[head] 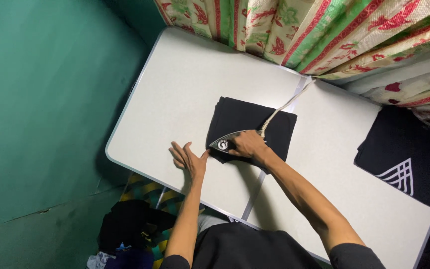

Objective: Ironing and folding several t-shirts on a folding table.

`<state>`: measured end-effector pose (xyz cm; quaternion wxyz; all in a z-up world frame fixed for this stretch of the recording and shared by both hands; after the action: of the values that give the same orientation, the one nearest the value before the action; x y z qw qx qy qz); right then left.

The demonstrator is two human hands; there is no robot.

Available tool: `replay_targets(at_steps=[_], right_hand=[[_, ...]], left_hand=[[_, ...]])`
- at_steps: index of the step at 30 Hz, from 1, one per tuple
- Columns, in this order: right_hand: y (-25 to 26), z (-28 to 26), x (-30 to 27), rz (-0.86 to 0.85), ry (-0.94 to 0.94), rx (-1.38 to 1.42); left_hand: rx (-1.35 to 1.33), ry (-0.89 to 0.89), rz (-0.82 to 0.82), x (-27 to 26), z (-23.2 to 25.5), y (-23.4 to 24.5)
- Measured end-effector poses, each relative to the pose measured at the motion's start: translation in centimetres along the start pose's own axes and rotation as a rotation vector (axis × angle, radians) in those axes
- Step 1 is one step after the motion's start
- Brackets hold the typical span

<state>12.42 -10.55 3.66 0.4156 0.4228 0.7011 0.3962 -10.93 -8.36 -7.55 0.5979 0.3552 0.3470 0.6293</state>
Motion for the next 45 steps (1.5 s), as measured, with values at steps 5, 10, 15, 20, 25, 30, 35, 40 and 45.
replay_targets(at_steps=[5, 10, 15, 20, 25, 30, 35, 40, 45], right_hand=[[0.4, 2.0, 0.6, -0.025, -0.318, 0.078], [2.5, 3.6, 1.3, 0.304, -0.494, 0.04], [3.9, 3.4, 1.8, 0.102, -0.548, 0.191], [1.2, 4.3, 2.5, -0.018, -0.386, 0.015], [1.5, 6.8, 3.2, 0.181, -0.553, 0.042], [4.5, 7.7, 3.1, 0.304, -0.692, 0.116], [3.7, 5.7, 1.9, 0.378, -0.704, 0.177], [3.3, 7.9, -2.7, 0.438, -0.833, 0.175], [4.8, 10.9, -10.7, 0.408, -1.182, 0.439]], left_hand=[[0.015, 0.087, -0.003, 1.2, 1.4, 2.1], [0.015, 0.135, -0.037, 1.7, 1.0, 2.1], [0.0, 0.148, -0.108, 2.1, 0.5, 1.8], [0.038, 0.046, -0.178, 3.2, 1.7, 2.0], [0.027, -0.117, -0.246, 3.9, 2.7, 2.1], [0.009, -0.186, -0.367, 4.0, 6.8, 2.8], [-0.208, -0.652, -0.305, 4.4, 11.1, -1.1], [0.108, -0.833, -0.421, 5.4, 14.5, -0.9], [0.234, -0.835, -0.364, 5.7, 14.3, -0.8]])
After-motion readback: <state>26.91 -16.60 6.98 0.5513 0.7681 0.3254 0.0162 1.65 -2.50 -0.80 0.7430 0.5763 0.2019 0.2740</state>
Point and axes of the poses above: each hand's wrist, its own x-axis towards the middle knuckle, its own y-axis out of the back of the hand, z = x × y, the point moved 3 cm from there along x, towards the middle knuckle, and after that the axes turned 2 degrees about y, right-handed, at the moved point
